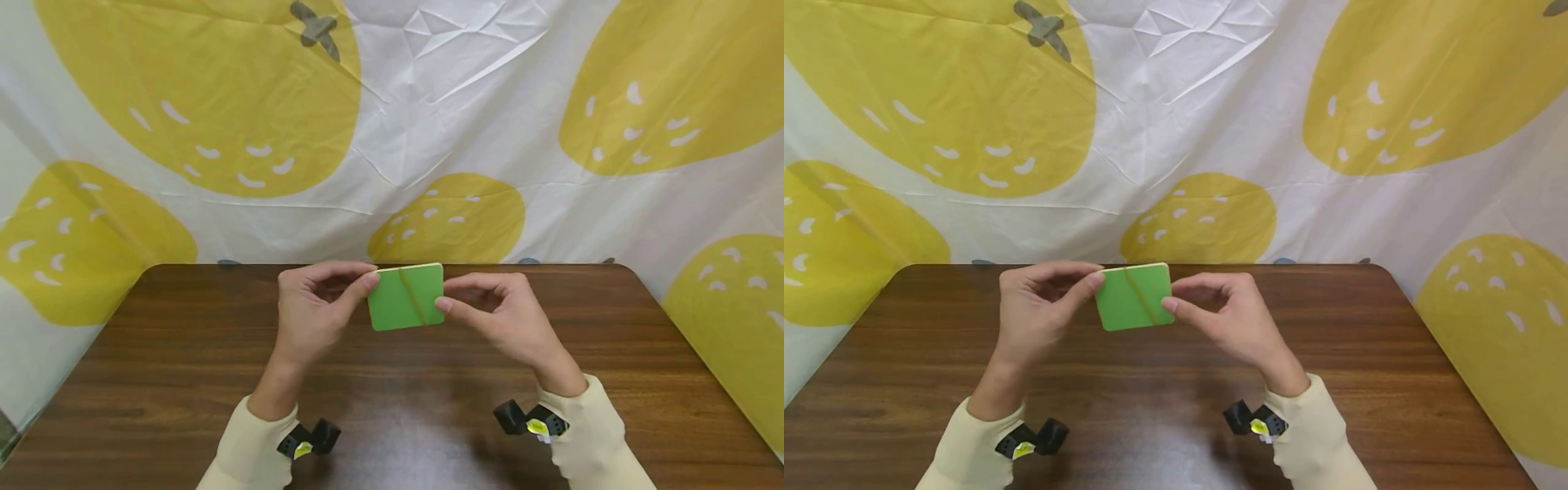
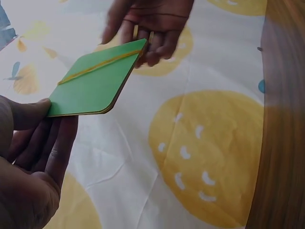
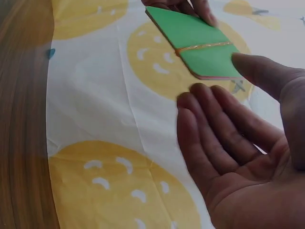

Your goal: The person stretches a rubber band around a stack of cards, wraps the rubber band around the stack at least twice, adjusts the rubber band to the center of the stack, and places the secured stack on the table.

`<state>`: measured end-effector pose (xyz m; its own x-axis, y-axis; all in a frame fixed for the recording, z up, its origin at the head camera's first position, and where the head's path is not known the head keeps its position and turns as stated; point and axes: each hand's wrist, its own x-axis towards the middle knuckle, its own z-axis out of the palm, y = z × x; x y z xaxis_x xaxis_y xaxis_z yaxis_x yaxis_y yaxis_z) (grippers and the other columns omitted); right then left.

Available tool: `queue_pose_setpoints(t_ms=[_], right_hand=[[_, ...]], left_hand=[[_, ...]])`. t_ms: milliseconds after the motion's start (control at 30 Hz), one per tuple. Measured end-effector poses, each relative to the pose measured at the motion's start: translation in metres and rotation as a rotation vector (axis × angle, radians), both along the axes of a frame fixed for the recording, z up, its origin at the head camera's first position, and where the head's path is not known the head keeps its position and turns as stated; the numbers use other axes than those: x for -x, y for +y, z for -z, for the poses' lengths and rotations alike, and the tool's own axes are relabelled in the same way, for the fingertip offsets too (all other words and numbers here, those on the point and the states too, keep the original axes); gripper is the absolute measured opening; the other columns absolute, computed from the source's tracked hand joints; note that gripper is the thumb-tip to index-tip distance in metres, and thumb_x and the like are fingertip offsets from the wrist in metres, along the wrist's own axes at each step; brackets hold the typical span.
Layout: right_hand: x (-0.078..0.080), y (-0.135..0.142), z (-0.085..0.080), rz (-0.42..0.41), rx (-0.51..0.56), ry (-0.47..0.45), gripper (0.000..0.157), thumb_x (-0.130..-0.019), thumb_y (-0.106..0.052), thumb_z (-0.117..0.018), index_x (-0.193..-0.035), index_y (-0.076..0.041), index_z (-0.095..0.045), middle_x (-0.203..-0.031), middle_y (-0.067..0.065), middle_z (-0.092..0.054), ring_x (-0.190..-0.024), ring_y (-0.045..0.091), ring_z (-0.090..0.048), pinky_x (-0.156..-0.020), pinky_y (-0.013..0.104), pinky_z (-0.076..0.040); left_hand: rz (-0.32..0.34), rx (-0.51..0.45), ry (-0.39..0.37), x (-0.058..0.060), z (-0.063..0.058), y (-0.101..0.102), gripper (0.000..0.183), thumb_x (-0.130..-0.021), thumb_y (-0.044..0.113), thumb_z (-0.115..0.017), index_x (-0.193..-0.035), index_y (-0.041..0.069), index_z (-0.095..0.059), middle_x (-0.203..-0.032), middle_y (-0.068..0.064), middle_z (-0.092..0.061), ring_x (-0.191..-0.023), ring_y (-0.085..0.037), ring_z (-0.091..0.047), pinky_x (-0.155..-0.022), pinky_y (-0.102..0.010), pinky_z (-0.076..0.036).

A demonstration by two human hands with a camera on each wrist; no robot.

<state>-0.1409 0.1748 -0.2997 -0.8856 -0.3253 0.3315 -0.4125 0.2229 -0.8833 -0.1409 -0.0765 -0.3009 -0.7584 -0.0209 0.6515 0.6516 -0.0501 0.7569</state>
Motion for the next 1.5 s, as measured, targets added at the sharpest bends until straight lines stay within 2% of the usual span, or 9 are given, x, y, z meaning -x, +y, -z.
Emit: queue_pose_setpoints(t_ms=[133,267,533,767,900,1067,1167,1267,1500], right_hand=[[0.003,0.0,0.004,-0.033,-0.065,-0.061,0.015,-0.089,-0.012,-0.08,-0.103,-0.006,-0.079,-0.092,0.006,-0.077,-0.081,0.024,-0.074,-0.07,0.031,-0.059],[0.005,-0.002,0.007,-0.052,-0.08,-0.074,0.012,-0.089,-0.011,-0.08,-0.099,-0.005,-0.08,-0.089,0.006,-0.077,-0.077,0.02,-0.073,-0.069,0.03,-0.058],[0.006,-0.005,0.008,-0.042,-0.049,-0.017,0.006,-0.089,-0.006,-0.078,-0.094,-0.004,-0.08,-0.084,0.007,-0.077,-0.07,0.017,-0.071,-0.061,0.029,-0.056],[0.005,-0.004,0.007,0.003,0.013,0.032,0.006,-0.09,-0.005,-0.077,-0.095,-0.004,-0.08,-0.086,0.01,-0.077,-0.071,0.018,-0.071,-0.061,0.027,-0.055],[0.005,-0.004,0.006,0.045,0.072,0.062,0.007,-0.09,-0.001,-0.076,-0.096,0.001,-0.079,-0.086,0.014,-0.076,-0.074,0.018,-0.073,-0.065,0.028,-0.057],[0.006,-0.004,0.007,0.072,0.193,0.061,0.01,-0.091,0.003,-0.073,-0.099,0.01,-0.075,-0.086,0.012,-0.077,-0.082,0.02,-0.075,-0.079,0.032,-0.06],[0.006,-0.005,0.008,0.066,0.25,0.057,0.011,-0.091,0.005,-0.072,-0.099,0.013,-0.073,-0.086,0.012,-0.077,-0.083,0.021,-0.075,-0.082,0.033,-0.059],[0.007,-0.006,0.009,0.063,0.273,0.055,0.011,-0.091,0.006,-0.071,-0.099,0.014,-0.072,-0.086,0.011,-0.077,-0.083,0.021,-0.075,-0.082,0.033,-0.059],[0.007,-0.008,0.01,0.047,0.273,0.037,0.012,-0.091,0.005,-0.071,-0.099,0.014,-0.072,-0.086,0.011,-0.077,-0.084,0.02,-0.075,-0.082,0.032,-0.059]], left_hand=[[-0.013,-0.073,-0.002,0.002,-0.002,-0.004,0.008,-0.082,-0.015,-0.075,-0.09,-0.014,-0.074,-0.082,-0.004,-0.076,-0.07,-0.01,-0.07,-0.064,-0.021,-0.057],[-0.013,-0.122,-0.011,0.004,-0.002,-0.006,0.009,-0.082,-0.014,-0.075,-0.09,-0.017,-0.072,-0.081,-0.001,-0.076,-0.069,-0.01,-0.069,-0.064,-0.021,-0.057],[0.001,-0.143,-0.021,0.004,-0.002,-0.005,0.012,-0.084,-0.009,-0.077,-0.092,-0.016,-0.072,-0.085,-0.011,-0.076,-0.073,-0.012,-0.068,-0.067,-0.021,-0.057],[0.075,-0.181,-0.121,0.002,-0.004,-0.004,0.022,-0.084,-0.013,-0.073,-0.105,-0.02,-0.068,-0.094,-0.008,-0.076,-0.085,-0.017,-0.071,-0.077,-0.027,-0.059],[0.127,-0.11,-0.244,0.002,-0.003,-0.004,0.024,-0.086,-0.011,-0.074,-0.109,-0.017,-0.068,-0.096,-0.008,-0.075,-0.085,-0.017,-0.072,-0.079,-0.031,-0.06],[0.192,0.084,-0.354,0.003,0.0,-0.004,0.021,-0.087,-0.002,-0.077,-0.106,-0.01,-0.073,-0.096,-0.014,-0.075,-0.08,-0.018,-0.073,-0.076,-0.035,-0.061],[0.228,0.129,-0.349,0.004,0.003,-0.002,0.018,-0.088,-0.001,-0.077,-0.104,-0.009,-0.074,-0.092,-0.017,-0.075,-0.079,-0.025,-0.074,-0.075,-0.036,-0.061],[0.247,0.115,-0.323,0.005,0.005,0.001,0.015,-0.09,-0.002,-0.074,-0.101,-0.011,-0.074,-0.089,-0.019,-0.075,-0.078,-0.028,-0.073,-0.075,-0.039,-0.061],[0.267,0.031,-0.291,0.004,0.006,0.007,0.011,-0.09,-0.009,-0.07,-0.096,-0.018,-0.071,-0.085,-0.027,-0.073,-0.075,-0.017,-0.072,-0.076,-0.041,-0.061]])
